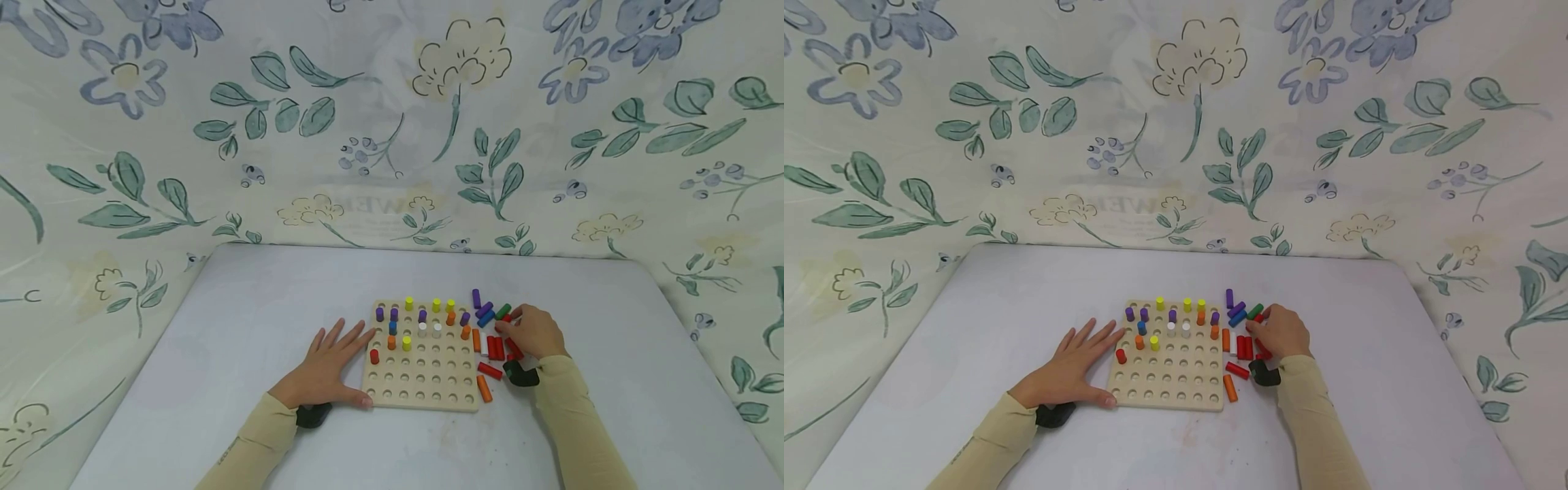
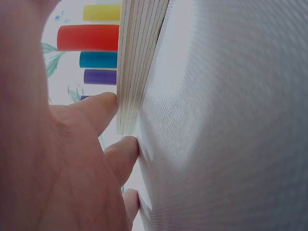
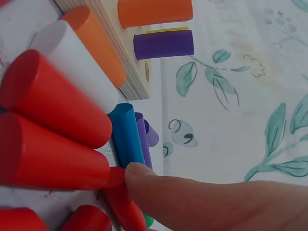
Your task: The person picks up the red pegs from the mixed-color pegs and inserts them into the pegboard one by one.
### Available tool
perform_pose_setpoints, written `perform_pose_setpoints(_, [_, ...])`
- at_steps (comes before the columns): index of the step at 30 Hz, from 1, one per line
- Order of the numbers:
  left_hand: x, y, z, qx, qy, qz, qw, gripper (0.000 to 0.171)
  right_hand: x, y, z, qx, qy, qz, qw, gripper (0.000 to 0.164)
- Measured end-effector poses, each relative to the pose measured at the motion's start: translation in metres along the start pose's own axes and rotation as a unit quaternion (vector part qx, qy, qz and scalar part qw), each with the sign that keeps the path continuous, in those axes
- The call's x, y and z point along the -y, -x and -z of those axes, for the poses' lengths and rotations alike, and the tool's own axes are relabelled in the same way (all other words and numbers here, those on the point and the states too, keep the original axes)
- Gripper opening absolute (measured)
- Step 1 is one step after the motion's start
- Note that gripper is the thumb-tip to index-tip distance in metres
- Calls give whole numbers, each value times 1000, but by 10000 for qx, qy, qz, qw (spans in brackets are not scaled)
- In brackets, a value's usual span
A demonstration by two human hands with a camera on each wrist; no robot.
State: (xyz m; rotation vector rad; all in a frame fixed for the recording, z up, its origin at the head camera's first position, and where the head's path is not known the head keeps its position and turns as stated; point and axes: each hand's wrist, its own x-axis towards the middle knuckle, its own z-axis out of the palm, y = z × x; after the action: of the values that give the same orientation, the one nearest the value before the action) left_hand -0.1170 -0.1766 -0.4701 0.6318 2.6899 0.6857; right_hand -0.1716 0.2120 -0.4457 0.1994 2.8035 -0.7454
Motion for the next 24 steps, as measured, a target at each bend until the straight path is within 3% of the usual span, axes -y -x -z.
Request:
perform_pose_setpoints(5, [-1, 0, 2, 3, 24, 15, 10000, 118, 1, 0, 1, -21, -80, 67, 9999, 47])
perform_pose_setpoints(11, [-3, 1, 3, 24, 82, 28, 10000, 118, 1, -1, 0, 27, -331, -134, 9994, 47])
perform_pose_setpoints(24, [-2, 0, 2, 28, -21, 26, 10000, 117, 3, 4, 3, -219, -669, -126, 9974, 31])
